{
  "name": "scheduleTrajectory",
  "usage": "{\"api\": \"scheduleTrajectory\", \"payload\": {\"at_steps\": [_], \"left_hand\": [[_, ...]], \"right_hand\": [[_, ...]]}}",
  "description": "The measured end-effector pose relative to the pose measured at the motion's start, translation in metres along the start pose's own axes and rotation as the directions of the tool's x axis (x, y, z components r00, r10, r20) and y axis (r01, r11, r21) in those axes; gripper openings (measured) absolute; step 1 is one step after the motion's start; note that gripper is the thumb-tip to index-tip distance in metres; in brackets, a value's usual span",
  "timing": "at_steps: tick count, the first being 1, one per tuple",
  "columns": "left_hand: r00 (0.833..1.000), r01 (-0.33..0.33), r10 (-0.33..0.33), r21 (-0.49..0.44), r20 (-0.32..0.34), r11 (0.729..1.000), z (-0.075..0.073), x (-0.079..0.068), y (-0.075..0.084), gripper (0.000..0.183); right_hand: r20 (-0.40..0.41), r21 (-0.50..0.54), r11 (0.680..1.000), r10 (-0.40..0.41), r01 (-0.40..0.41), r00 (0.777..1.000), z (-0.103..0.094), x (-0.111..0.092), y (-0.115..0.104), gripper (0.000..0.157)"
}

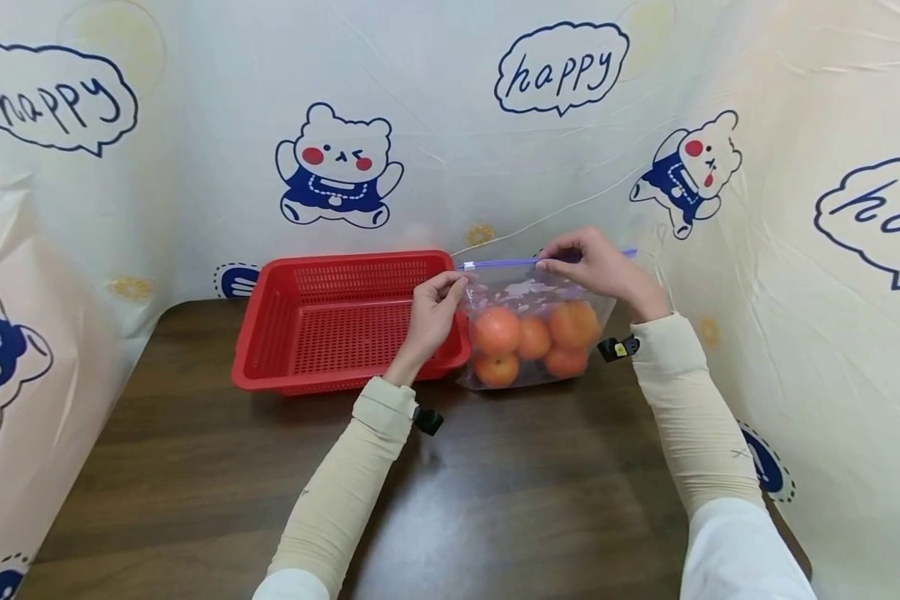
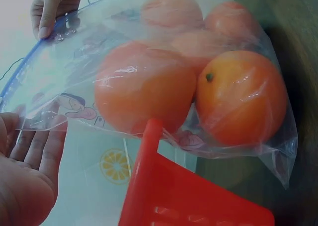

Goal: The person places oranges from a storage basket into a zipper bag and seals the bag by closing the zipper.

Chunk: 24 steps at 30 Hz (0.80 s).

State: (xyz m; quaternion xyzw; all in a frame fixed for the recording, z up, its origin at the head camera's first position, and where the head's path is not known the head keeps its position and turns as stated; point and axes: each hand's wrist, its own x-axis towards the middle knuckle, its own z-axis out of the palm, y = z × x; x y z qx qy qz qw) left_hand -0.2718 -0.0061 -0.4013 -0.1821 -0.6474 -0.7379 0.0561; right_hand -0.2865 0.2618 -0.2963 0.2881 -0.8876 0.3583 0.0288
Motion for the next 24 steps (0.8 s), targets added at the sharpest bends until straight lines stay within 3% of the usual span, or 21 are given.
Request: {"api": "scheduleTrajectory", "payload": {"at_steps": [9, 24], "left_hand": [[0.999, -0.003, 0.004, 0.019, -0.042, 1.000, 0.0008, -0.0001, 0.0030, 0.024], [0.999, -0.032, 0.033, 0.011, -0.034, 0.999, 0.0001, -0.0008, 0.0037, 0.027]], "right_hand": [[-0.050, -0.022, 0.999, 0.030, -0.031, 0.998, 0.0002, -0.0009, 0.0005, 0.010], [-0.055, -0.017, 1.000, 0.023, -0.024, 0.998, -0.0023, 0.0013, 0.0057, 0.011]]}}
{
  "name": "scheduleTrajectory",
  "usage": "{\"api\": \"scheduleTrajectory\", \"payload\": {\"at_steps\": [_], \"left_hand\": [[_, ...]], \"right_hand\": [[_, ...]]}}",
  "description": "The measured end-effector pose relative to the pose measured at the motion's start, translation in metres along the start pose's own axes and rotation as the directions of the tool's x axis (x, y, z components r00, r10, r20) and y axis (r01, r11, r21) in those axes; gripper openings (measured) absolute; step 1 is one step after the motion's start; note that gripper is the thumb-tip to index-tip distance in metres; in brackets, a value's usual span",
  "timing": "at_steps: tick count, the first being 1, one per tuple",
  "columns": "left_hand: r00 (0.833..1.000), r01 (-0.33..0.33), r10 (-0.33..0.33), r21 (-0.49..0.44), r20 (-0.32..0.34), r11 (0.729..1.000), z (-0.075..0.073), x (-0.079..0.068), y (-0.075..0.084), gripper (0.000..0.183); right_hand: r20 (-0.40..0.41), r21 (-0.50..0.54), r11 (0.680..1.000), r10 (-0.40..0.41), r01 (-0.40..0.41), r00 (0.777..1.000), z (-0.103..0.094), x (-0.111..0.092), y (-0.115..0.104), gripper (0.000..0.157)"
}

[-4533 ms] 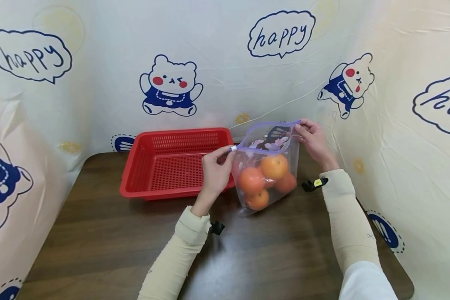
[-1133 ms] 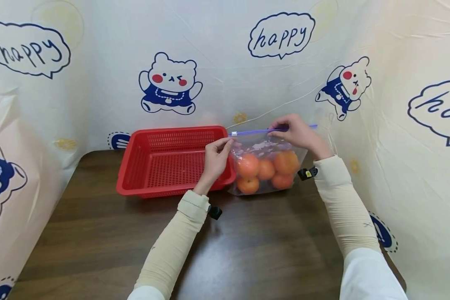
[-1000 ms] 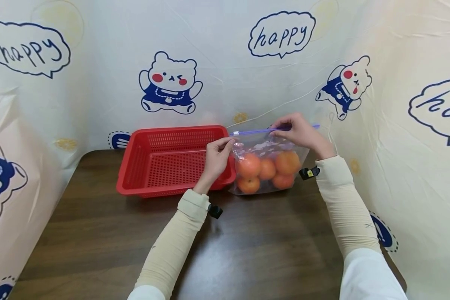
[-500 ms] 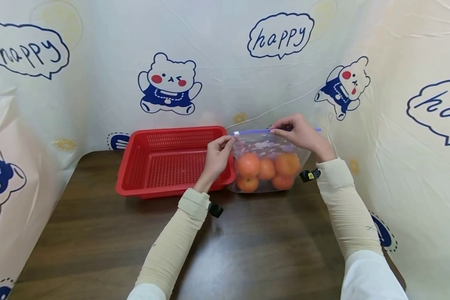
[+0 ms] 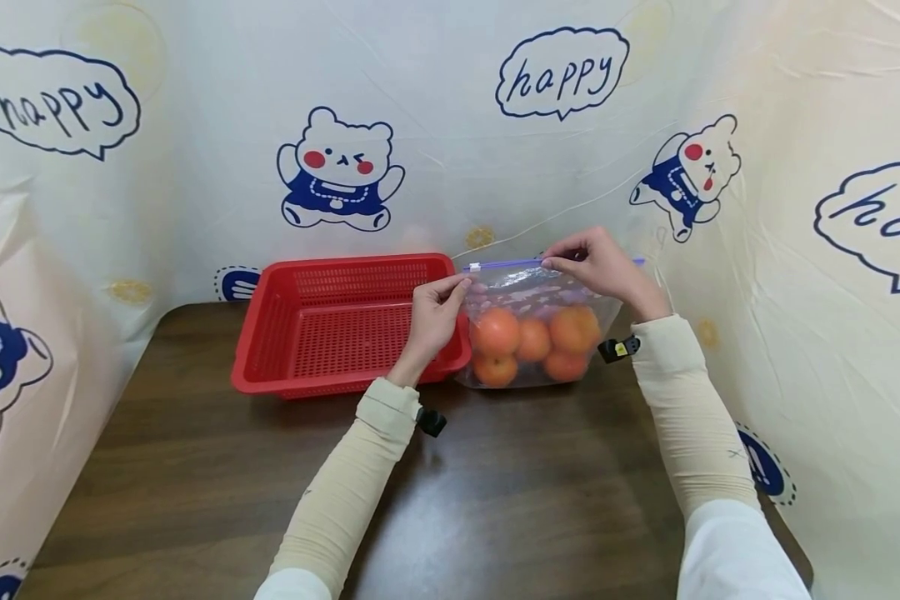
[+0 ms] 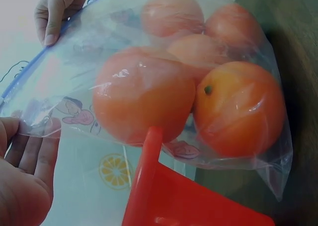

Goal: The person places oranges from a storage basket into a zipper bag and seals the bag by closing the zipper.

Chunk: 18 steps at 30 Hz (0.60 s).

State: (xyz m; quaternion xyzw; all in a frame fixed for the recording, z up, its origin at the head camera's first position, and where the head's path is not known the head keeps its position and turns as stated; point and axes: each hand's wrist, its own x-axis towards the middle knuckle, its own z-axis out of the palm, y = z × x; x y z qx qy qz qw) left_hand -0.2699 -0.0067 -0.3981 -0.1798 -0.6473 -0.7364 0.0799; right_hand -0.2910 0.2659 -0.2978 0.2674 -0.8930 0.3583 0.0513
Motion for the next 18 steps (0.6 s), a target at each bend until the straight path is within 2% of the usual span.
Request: {"api": "scheduleTrajectory", "payload": {"at_steps": [4, 6, 9, 12, 15, 18], "left_hand": [[1.000, -0.004, 0.005, -0.054, 0.019, 0.999, 0.004, 0.001, 0.002, 0.028], [1.000, 0.009, -0.007, -0.067, 0.029, 0.998, 0.007, 0.000, 0.008, 0.029], [0.999, 0.021, -0.020, -0.026, 0.033, 0.999, 0.009, -0.003, 0.024, 0.028], [1.000, 0.006, -0.007, 0.039, 0.020, 0.999, 0.010, -0.006, 0.037, 0.027], [1.000, -0.008, 0.008, 0.067, 0.001, 0.998, 0.009, -0.008, 0.041, 0.025], [1.000, -0.013, 0.015, 0.073, -0.019, 0.997, 0.009, -0.010, 0.043, 0.025]], "right_hand": [[-0.012, -0.009, 1.000, 0.012, -0.012, 1.000, 0.001, -0.003, -0.001, 0.013], [-0.024, -0.020, 1.000, 0.019, -0.020, 1.000, 0.001, -0.005, -0.001, 0.014], [-0.039, -0.034, 0.999, 0.025, -0.026, 0.999, 0.001, -0.007, 0.000, 0.014], [-0.049, -0.047, 0.999, 0.013, -0.015, 0.999, 0.002, -0.009, 0.000, 0.014], [-0.072, -0.071, 0.997, -0.013, 0.008, 0.997, 0.006, -0.010, -0.002, 0.013], [-0.099, -0.119, 0.991, -0.078, 0.066, 0.992, 0.014, -0.010, -0.007, 0.015]]}}
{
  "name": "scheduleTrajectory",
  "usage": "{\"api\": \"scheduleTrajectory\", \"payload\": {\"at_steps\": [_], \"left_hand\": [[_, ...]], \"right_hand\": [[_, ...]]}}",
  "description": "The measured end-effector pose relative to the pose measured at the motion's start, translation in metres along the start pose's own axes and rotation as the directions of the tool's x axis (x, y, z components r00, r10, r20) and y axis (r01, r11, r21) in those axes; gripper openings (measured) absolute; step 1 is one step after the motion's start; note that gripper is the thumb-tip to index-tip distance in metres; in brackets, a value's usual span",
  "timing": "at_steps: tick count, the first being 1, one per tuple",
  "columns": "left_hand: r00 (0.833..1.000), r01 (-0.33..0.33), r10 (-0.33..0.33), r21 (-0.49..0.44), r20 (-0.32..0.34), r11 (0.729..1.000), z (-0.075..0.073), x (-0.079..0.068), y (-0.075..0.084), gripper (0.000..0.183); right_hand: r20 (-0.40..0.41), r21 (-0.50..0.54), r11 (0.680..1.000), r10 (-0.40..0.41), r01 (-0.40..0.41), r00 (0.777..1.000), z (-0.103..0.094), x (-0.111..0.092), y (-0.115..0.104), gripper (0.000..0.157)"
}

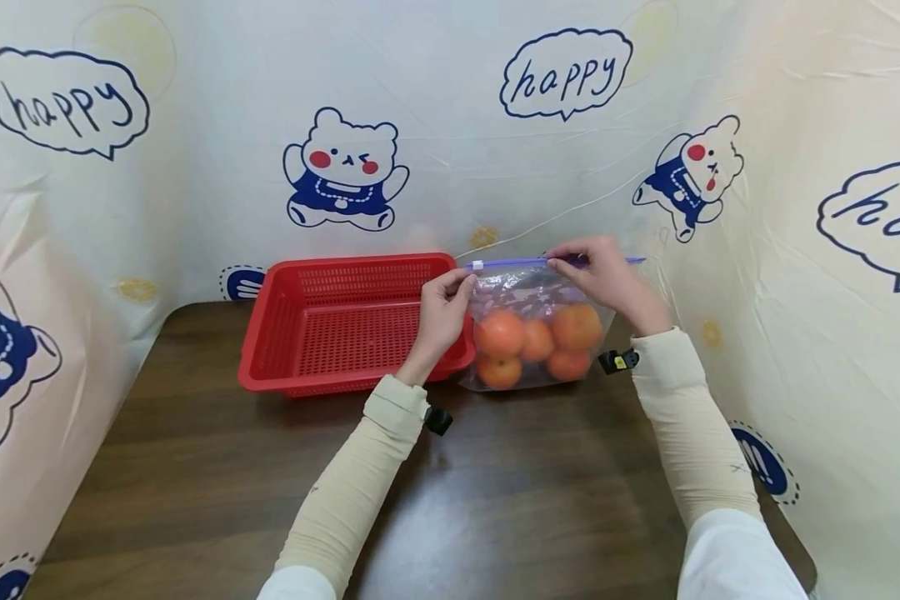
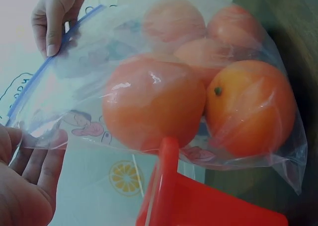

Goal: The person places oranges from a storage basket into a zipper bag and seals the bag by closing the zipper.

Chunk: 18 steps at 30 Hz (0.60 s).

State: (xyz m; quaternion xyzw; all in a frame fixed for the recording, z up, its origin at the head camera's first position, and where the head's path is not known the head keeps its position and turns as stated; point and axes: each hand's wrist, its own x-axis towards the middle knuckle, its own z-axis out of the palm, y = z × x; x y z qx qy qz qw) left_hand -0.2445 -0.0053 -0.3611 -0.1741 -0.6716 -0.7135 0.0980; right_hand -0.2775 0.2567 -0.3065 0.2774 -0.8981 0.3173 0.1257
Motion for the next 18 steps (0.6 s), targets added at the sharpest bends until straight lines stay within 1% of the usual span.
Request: {"api": "scheduleTrajectory", "payload": {"at_steps": [2, 5, 7, 10, 12, 14, 18], "left_hand": [[1.000, -0.004, 0.004, -0.003, -0.003, 1.000, 0.000, 0.000, 0.000, 0.025], [1.000, -0.012, 0.012, -0.009, -0.004, 1.000, 0.000, -0.001, -0.002, 0.025], [1.000, -0.012, 0.012, -0.017, -0.004, 1.000, 0.000, -0.001, -0.003, 0.024], [1.000, -0.015, 0.015, -0.021, -0.008, 1.000, 0.001, -0.001, -0.004, 0.024], [1.000, -0.026, 0.026, -0.015, -0.013, 1.000, 0.001, -0.002, -0.005, 0.023], [0.999, -0.038, 0.038, -0.008, -0.022, 0.999, 0.001, -0.003, -0.004, 0.023], [0.998, -0.062, 0.062, -0.002, -0.028, 0.998, 0.001, -0.004, -0.003, 0.023]], "right_hand": [[-0.016, -0.038, 0.998, -0.055, 0.054, 0.998, 0.007, 0.000, -0.005, 0.019], [-0.040, -0.093, 0.986, -0.140, 0.136, 0.989, 0.019, -0.001, -0.013, 0.024], [-0.062, -0.144, 0.973, -0.190, 0.180, 0.980, 0.026, -0.001, -0.018, 0.026], [-0.108, -0.225, 0.944, -0.270, 0.241, 0.957, 0.036, -0.001, -0.022, 0.025], [-0.137, -0.270, 0.925, -0.310, 0.266, 0.941, 0.043, -0.001, -0.024, 0.023], [-0.161, -0.290, 0.916, -0.331, 0.276, 0.930, 0.048, 0.000, -0.026, 0.021], [-0.180, -0.297, 0.910, -0.351, 0.290, 0.919, 0.056, 0.003, -0.036, 0.020]]}}
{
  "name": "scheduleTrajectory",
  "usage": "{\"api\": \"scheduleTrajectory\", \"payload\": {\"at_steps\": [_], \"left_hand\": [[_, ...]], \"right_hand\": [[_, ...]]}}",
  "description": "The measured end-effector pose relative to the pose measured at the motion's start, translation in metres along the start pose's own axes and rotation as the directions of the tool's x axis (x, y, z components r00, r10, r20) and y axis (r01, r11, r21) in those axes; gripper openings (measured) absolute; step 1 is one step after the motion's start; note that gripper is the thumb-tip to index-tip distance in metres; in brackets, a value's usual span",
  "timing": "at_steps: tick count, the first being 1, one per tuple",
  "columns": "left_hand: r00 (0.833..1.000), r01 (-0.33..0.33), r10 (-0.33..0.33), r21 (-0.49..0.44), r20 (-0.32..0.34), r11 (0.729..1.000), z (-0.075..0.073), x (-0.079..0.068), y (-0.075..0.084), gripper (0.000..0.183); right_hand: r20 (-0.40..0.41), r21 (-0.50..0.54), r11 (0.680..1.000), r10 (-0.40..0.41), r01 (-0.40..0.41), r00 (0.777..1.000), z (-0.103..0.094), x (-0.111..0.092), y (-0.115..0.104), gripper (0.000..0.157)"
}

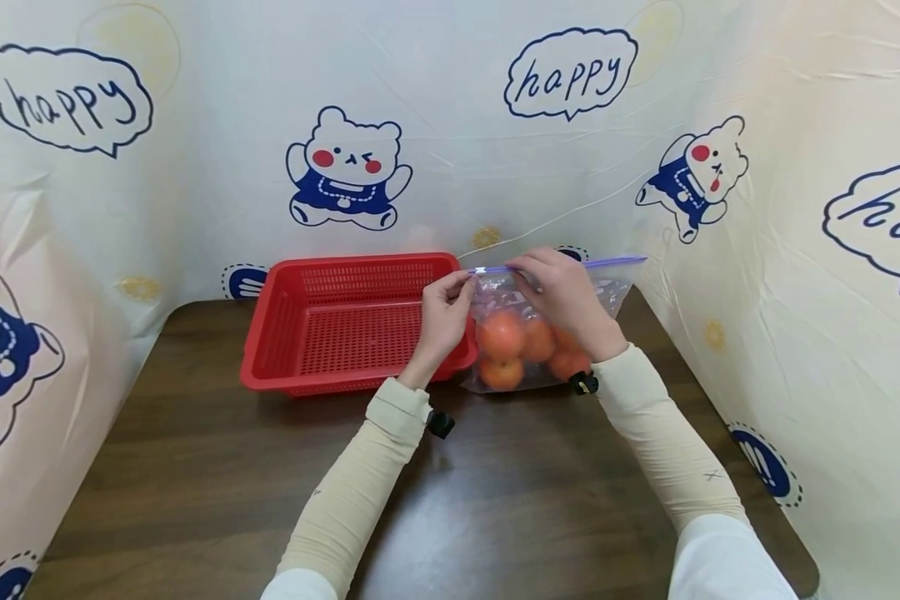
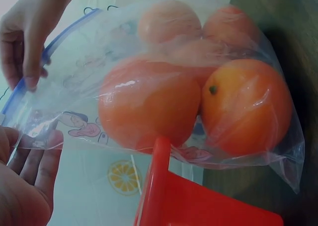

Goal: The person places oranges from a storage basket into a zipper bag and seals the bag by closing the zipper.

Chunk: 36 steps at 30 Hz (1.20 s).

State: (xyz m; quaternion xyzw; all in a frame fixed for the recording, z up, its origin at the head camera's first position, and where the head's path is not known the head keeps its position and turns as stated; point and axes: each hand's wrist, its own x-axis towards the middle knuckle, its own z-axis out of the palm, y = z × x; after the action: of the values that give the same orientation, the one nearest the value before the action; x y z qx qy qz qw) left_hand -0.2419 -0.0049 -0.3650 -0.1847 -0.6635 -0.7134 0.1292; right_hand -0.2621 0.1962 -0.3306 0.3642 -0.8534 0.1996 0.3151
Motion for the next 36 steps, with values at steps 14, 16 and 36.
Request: {"api": "scheduleTrajectory", "payload": {"at_steps": [14, 16, 36], "left_hand": [[0.999, -0.038, 0.037, -0.044, -0.009, 0.998, 0.003, 0.003, -0.021, 0.022], [0.999, -0.050, 0.049, -0.037, -0.012, 0.998, 0.003, 0.004, -0.030, 0.022], [1.000, -0.012, 0.013, -0.014, 0.018, 1.000, 0.003, -0.005, -0.001, 0.023]], "right_hand": [[-0.092, -0.067, 0.985, -0.162, 0.156, 0.983, 0.023, 0.010, -0.018, 0.018], [-0.103, -0.079, 0.982, -0.176, 0.169, 0.979, 0.025, 0.009, -0.018, 0.017], [-0.198, -0.187, 0.953, -0.275, 0.239, 0.941, 0.027, 0.001, -0.021, 0.013]]}}
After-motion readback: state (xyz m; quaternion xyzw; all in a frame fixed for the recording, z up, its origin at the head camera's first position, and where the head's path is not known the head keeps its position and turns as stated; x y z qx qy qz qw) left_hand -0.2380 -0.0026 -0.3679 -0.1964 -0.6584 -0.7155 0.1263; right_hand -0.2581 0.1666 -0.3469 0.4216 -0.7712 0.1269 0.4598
